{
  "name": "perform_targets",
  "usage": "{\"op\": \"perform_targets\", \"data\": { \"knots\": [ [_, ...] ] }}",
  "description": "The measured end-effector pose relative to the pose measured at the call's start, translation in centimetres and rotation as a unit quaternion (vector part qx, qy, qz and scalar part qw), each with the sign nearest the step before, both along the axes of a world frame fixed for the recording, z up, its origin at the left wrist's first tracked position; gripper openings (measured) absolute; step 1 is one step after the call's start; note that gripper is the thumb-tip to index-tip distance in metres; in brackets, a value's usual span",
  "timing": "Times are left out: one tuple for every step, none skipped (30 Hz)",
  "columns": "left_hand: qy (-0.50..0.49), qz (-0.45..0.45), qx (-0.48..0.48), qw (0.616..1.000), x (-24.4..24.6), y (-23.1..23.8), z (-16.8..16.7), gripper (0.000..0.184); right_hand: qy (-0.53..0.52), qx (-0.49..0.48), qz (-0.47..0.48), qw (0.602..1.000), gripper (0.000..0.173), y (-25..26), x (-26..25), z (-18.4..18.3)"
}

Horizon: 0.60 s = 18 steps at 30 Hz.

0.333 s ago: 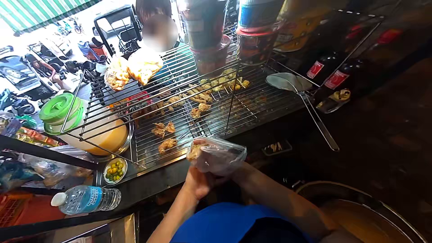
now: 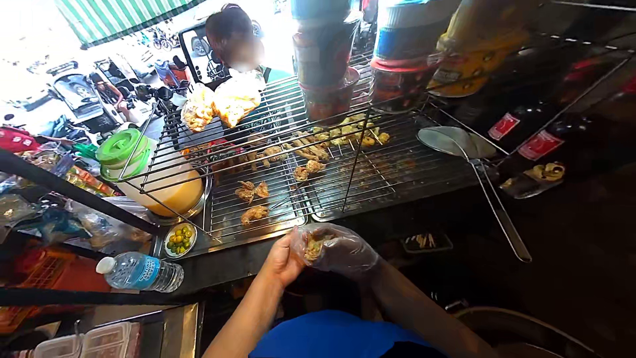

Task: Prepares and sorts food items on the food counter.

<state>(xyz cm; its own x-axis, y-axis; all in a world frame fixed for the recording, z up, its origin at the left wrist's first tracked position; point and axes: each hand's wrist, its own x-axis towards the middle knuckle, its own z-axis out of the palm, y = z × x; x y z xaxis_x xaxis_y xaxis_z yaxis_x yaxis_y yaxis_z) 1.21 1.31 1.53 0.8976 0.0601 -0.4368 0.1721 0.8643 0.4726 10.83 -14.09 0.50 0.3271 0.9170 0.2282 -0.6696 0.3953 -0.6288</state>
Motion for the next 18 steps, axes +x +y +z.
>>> {"op": "perform_targets", "data": {
  "knots": [
    [0.024, 0.013, 0.03, 0.999, 0.1, 0.0, 0.4, 0.037, 0.0, -0.001, 0.006, 1.0, 0.033, -0.1, 0.1, -0.7],
    [0.036, 0.017, 0.059, 0.997, 0.0, 0.0, 0.5, 0.035, 0.005, -0.006, 0.012, 1.0, 0.033, -0.3, 0.1, -1.2],
    [0.04, 0.018, 0.087, 0.995, -0.1, -0.1, 0.6, 0.033, 0.01, -0.018, 0.014, 1.0, 0.034, -0.6, 0.0, -1.5],
    [0.042, 0.021, 0.114, 0.992, -0.1, -0.1, 0.6, 0.032, 0.018, -0.042, 0.009, 0.999, 0.034, -0.9, -0.1, -1.6],
    [0.045, 0.029, 0.136, 0.989, -0.2, -0.1, 0.8, 0.031, 0.034, -0.073, -0.001, 0.997, 0.033, -1.3, -0.3, -1.8],
    [0.049, 0.041, 0.154, 0.986, -0.3, -0.1, 1.0, 0.029, 0.05, -0.101, -0.004, 0.994, 0.036, -1.7, -0.3, -2.3],
    [0.051, 0.05, 0.167, 0.983, -0.5, 0.1, 1.3, 0.026, 0.068, -0.135, -0.013, 0.988, 0.038, -2.1, -0.4, -2.7],
    [0.05, 0.056, 0.174, 0.982, -0.7, 0.4, 1.6, 0.023, 0.09, -0.173, -0.027, 0.98, 0.039, -2.3, -0.5, -3.0],
    [0.045, 0.056, 0.183, 0.98, -0.8, 0.7, 1.9, 0.021, 0.108, -0.206, -0.042, 0.972, 0.04, -2.4, -0.6, -3.0],
    [0.04, 0.054, 0.192, 0.979, -0.9, 0.9, 2.3, 0.019, 0.119, -0.23, -0.049, 0.965, 0.039, -2.4, -0.6, -2.7],
    [0.037, 0.05, 0.204, 0.977, -1.0, 0.9, 2.7, 0.018, 0.124, -0.244, -0.051, 0.96, 0.036, -2.4, -0.5, -2.5],
    [0.034, 0.046, 0.217, 0.974, -1.1, 0.9, 3.0, 0.017, 0.126, -0.253, -0.05, 0.958, 0.033, -2.4, -0.5, -2.5],
    [0.033, 0.042, 0.231, 0.971, -1.1, 0.9, 3.3, 0.016, 0.126, -0.259, -0.049, 0.956, 0.031, -2.3, -0.4, -2.4],
    [0.029, 0.04, 0.245, 0.968, -1.2, 0.8, 3.6, 0.016, 0.13, -0.263, -0.048, 0.955, 0.029, -2.2, -0.4, -2.4],
    [0.025, 0.041, 0.259, 0.965, -1.2, 0.8, 3.8, 0.015, 0.136, -0.265, -0.048, 0.954, 0.028, -2.0, -0.3, -2.2],
    [0.019, 0.045, 0.269, 0.962, -1.2, 0.8, 3.9, 0.015, 0.142, -0.266, -0.049, 0.952, 0.03, -1.8, -0.2, -2.1],
    [0.011, 0.051, 0.278, 0.959, -1.2, 0.8, 4.1, 0.015, 0.142, -0.273, -0.054, 0.95, 0.031, -1.6, -0.2, -1.9],
    [0.004, 0.056, 0.289, 0.956, -1.3, 0.9, 4.3, 0.015, 0.134, -0.281, -0.057, 0.948, 0.032, -1.4, -0.2, -1.6]
  ]
}}
